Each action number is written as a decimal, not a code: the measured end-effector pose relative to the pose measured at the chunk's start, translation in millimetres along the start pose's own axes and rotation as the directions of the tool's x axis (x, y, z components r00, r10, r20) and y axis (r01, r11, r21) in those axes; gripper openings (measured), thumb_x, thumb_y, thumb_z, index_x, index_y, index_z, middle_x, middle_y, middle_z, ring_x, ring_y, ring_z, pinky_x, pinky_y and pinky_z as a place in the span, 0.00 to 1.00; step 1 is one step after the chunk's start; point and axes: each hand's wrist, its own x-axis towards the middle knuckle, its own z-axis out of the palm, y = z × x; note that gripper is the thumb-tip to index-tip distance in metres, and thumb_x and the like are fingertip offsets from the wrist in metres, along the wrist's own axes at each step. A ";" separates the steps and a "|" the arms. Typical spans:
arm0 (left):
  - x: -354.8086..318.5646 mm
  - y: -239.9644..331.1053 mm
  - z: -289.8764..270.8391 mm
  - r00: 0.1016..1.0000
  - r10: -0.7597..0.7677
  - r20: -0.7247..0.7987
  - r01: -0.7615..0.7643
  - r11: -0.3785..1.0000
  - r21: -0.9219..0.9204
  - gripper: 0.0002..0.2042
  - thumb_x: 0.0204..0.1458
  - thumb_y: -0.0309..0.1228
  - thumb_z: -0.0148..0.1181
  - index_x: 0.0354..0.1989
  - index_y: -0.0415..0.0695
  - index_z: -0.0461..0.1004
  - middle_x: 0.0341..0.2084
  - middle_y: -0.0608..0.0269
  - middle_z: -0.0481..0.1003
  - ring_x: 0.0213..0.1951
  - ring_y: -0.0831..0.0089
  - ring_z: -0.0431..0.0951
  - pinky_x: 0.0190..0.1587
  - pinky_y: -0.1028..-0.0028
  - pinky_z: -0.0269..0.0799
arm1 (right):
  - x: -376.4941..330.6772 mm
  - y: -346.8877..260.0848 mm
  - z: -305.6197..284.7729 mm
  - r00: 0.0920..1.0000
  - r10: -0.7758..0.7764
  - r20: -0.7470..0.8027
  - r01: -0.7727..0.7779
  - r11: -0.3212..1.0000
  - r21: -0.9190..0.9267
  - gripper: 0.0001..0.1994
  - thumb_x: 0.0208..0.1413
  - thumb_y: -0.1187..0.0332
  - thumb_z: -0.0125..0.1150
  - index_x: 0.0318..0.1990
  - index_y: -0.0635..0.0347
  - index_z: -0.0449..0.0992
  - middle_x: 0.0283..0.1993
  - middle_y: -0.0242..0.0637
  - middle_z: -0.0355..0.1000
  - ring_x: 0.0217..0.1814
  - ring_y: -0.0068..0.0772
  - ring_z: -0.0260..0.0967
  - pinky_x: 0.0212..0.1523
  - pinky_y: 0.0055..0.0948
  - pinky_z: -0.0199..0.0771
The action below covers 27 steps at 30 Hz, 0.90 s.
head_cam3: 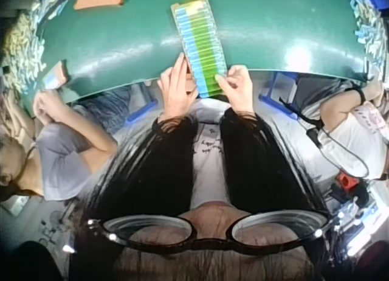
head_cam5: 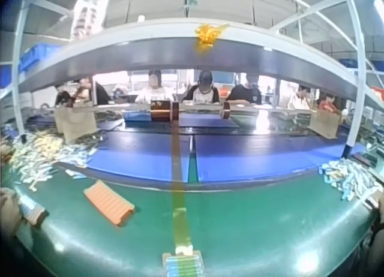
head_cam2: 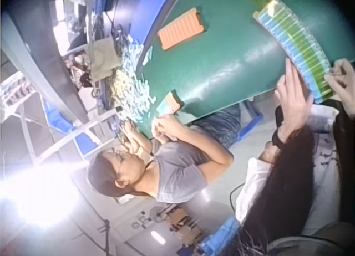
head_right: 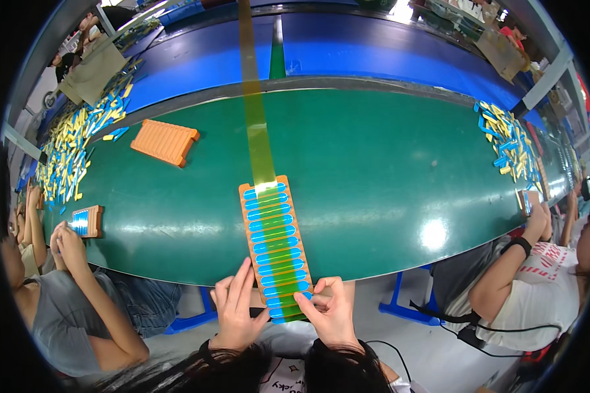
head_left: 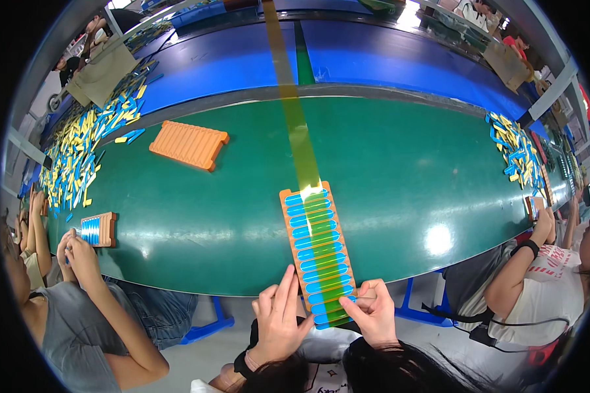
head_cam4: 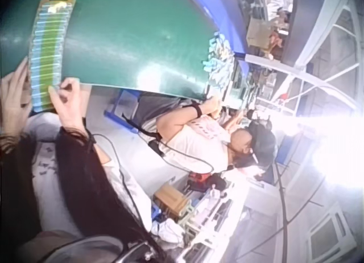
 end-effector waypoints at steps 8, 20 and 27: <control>17.5 -33.9 -21.3 0.782 0.616 0.090 -0.621 0.782 0.042 0.18 0.45 0.33 0.54 0.47 0.61 0.68 0.49 0.83 0.65 0.33 0.85 0.61 0.32 0.84 0.53 | 2.2 0.7 5.0 0.999 -0.017 -0.027 0.017 1.000 -0.021 0.15 0.47 0.79 0.56 0.34 0.58 0.54 0.29 0.35 0.69 0.23 0.10 0.60 0.18 0.11 0.56; 0.3 -33.6 -4.6 0.840 0.542 0.025 -0.542 0.838 0.063 0.19 0.43 0.29 0.55 0.47 0.44 0.69 0.31 0.78 0.69 0.36 0.80 0.60 0.34 0.79 0.55 | 6.7 -43.9 3.9 0.919 -0.394 -0.029 0.341 0.829 -0.443 0.09 0.51 0.75 0.51 0.37 0.65 0.58 0.28 0.43 0.71 0.32 0.30 0.73 0.31 0.23 0.71; 12.0 -23.7 -23.2 0.758 0.650 0.058 -0.651 0.748 0.132 0.19 0.43 0.26 0.51 0.46 0.39 0.68 0.31 0.73 0.69 0.35 0.78 0.63 0.33 0.78 0.58 | 16.7 -68.5 31.7 0.929 -0.210 0.306 0.371 0.569 -0.734 0.13 0.51 0.71 0.51 0.39 0.65 0.53 0.33 0.49 0.68 0.27 0.41 0.72 0.27 0.32 0.70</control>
